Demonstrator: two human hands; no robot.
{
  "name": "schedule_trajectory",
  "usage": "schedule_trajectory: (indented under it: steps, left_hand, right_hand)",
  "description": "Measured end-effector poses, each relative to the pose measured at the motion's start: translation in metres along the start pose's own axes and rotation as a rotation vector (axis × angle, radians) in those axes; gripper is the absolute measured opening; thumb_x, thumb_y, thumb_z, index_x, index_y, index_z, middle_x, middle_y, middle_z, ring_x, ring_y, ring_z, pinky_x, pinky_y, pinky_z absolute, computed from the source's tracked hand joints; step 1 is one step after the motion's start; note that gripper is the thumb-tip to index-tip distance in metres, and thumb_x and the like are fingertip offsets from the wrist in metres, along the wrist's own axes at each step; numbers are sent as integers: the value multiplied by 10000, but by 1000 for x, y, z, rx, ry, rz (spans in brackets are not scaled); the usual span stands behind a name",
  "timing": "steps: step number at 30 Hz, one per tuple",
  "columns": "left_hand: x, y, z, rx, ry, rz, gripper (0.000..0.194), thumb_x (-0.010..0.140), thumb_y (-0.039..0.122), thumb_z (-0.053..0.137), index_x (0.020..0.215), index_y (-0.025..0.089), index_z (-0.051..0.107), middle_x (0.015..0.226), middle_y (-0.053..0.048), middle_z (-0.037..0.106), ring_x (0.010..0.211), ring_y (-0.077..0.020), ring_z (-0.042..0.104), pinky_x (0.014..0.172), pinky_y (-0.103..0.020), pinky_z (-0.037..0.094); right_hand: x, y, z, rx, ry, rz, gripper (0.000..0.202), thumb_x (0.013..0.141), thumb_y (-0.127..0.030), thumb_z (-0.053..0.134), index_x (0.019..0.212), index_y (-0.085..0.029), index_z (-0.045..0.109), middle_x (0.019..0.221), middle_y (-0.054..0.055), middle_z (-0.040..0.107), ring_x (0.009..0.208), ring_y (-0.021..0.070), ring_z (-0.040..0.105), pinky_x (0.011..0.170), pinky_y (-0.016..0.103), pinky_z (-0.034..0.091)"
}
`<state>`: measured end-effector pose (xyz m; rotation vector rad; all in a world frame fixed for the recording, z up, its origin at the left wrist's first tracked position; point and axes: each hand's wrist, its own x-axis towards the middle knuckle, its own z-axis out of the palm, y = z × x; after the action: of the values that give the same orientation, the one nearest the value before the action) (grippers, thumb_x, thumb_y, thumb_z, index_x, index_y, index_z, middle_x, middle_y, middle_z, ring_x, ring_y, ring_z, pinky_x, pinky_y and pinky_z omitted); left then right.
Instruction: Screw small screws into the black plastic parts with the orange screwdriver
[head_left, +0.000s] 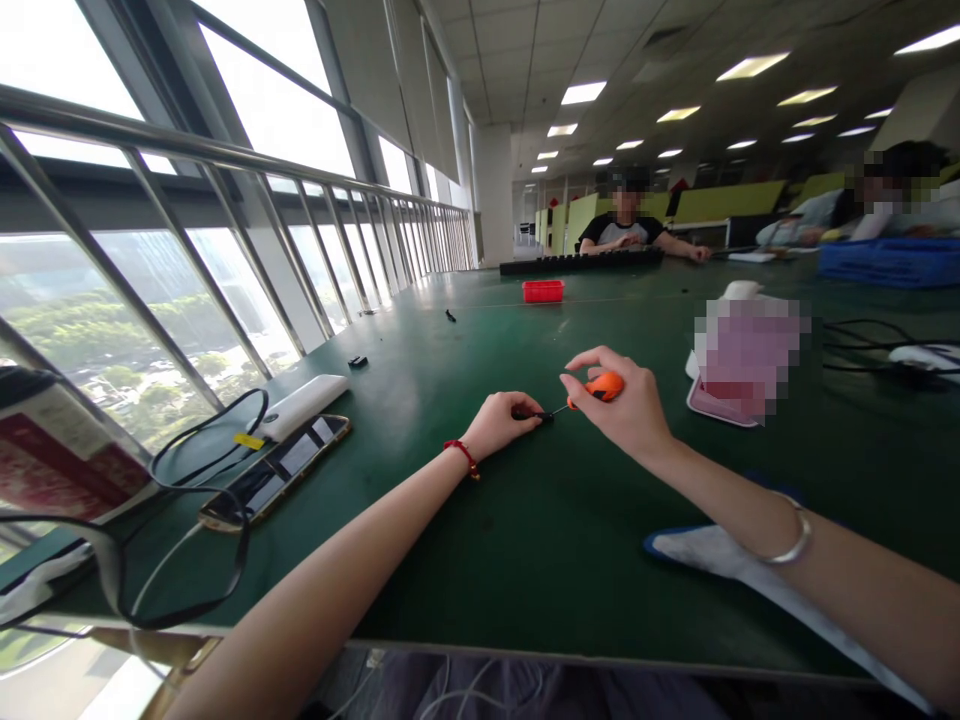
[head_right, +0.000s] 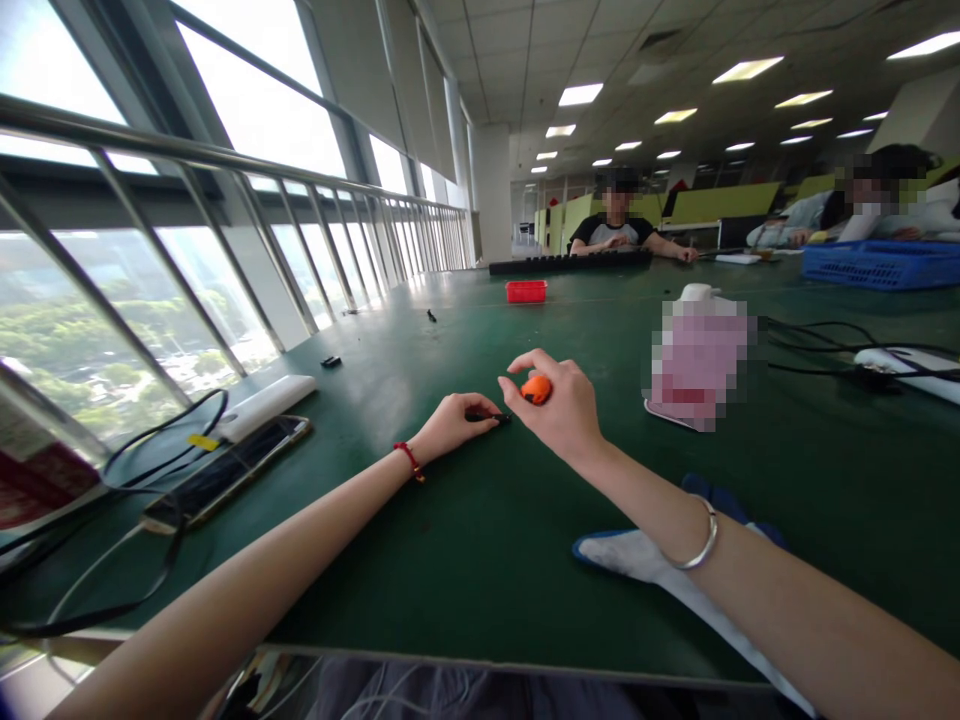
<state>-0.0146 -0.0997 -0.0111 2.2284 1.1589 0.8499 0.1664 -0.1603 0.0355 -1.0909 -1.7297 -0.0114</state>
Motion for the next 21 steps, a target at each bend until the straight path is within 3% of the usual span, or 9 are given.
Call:
schedule_trajectory:
  steps: [5,11,14,17,21]
  left_hand:
    - [-1,3,0,13,4,8,170,745,214,626,869,133,710,842,-48,716,789,-156,643,772,-255,504]
    - [-1,3,0,18,-1,10,167,749,214,623,868,136,710,832,-42,712,782,-152,633,775,-258,494]
    - [0,2,1,6,2,14,164,750,214,623,867,137,710,821,-40,710,771,-150,631,767,-260,496]
    - [0,1,1,-5,6,13,156,744,209,626,858,142,709,818,-38,708,765,-149,632,759,-259,498]
    - [0,1,1,-15,3,10,149,744,210,626,848,144,710,823,-40,708,782,-153,634,773,-263,499]
  right_hand:
    - [1,1,0,25,42,-10,387,743,-327,595,1091,-198,489,684,-20,550,588,161,528,645,315,427]
    - [1,4,1,-34,12,-1,211,765,-411,589,845,-217,586,593,-16,517,646,187,550,655,313,416]
    - [1,4,2,13,41,-35,301,743,-323,594,1018,-217,535,666,-23,541,606,158,529,638,300,418]
    - [1,4,2,-16,45,-36,412,708,-348,635,1073,-218,494,636,-51,522,535,136,485,654,309,419]
    - [0,3,1,-75,23,-1,213,740,-418,616,826,-226,587,554,-24,517,618,184,534,653,314,404]
